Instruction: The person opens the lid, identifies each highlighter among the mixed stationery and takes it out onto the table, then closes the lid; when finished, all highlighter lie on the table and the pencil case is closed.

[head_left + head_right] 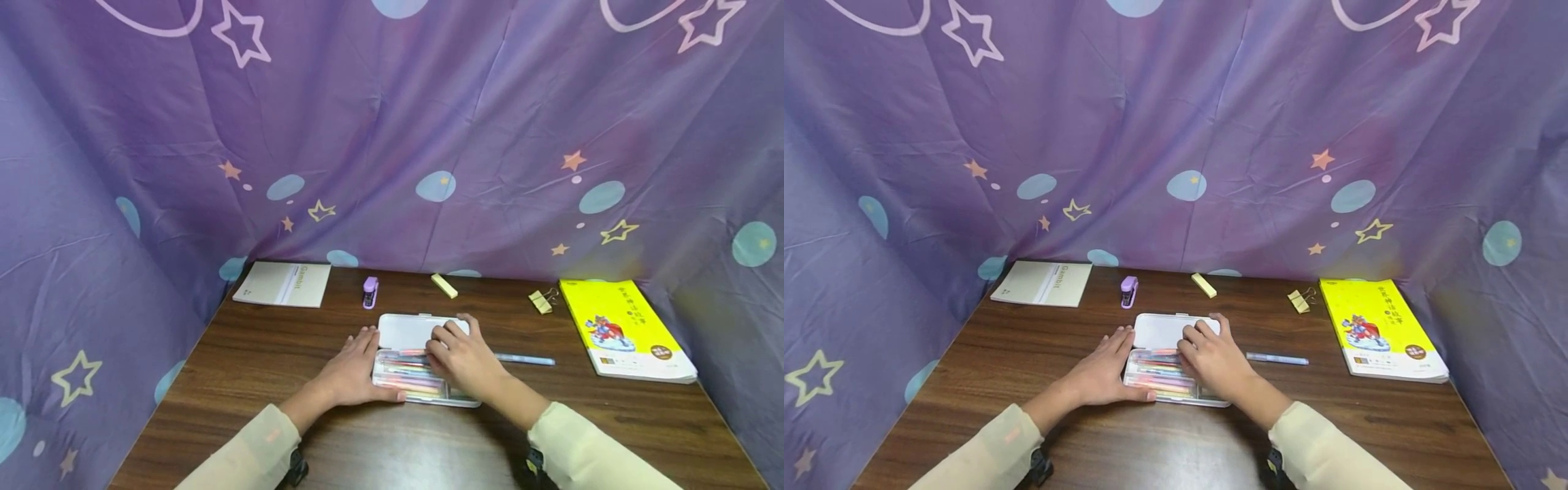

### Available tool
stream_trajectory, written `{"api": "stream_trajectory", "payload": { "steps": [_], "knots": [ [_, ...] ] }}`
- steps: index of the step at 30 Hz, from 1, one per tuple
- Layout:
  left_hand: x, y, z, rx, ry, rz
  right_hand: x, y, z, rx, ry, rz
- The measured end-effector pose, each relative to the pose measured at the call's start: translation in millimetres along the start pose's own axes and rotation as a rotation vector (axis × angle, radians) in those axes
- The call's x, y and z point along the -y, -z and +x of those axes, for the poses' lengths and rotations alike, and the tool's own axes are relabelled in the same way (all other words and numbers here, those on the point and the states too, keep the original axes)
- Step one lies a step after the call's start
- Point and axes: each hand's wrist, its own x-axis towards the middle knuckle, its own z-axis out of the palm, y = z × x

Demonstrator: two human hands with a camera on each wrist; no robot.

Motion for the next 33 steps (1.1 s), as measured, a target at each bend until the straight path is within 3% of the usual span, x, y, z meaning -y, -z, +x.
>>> {"api": "stream_trajectory", "payload": {
  "steps": [8,22,33],
  "knots": [
    [-1.3,1.4,0.8,-0.004,-0.003,0.006,-19,12,-21.6,0.016,-0.062,0.012],
    [-0.3,-1.3,0.2,-0.011,-0.008,0.013,-51,35,-79.3,0.101,-0.171,-0.017],
    [-0.6,-0.2,-0.4,-0.008,-0.011,0.014,-69,50,-119.8,0.088,-0.184,-0.049]
  ]
}}
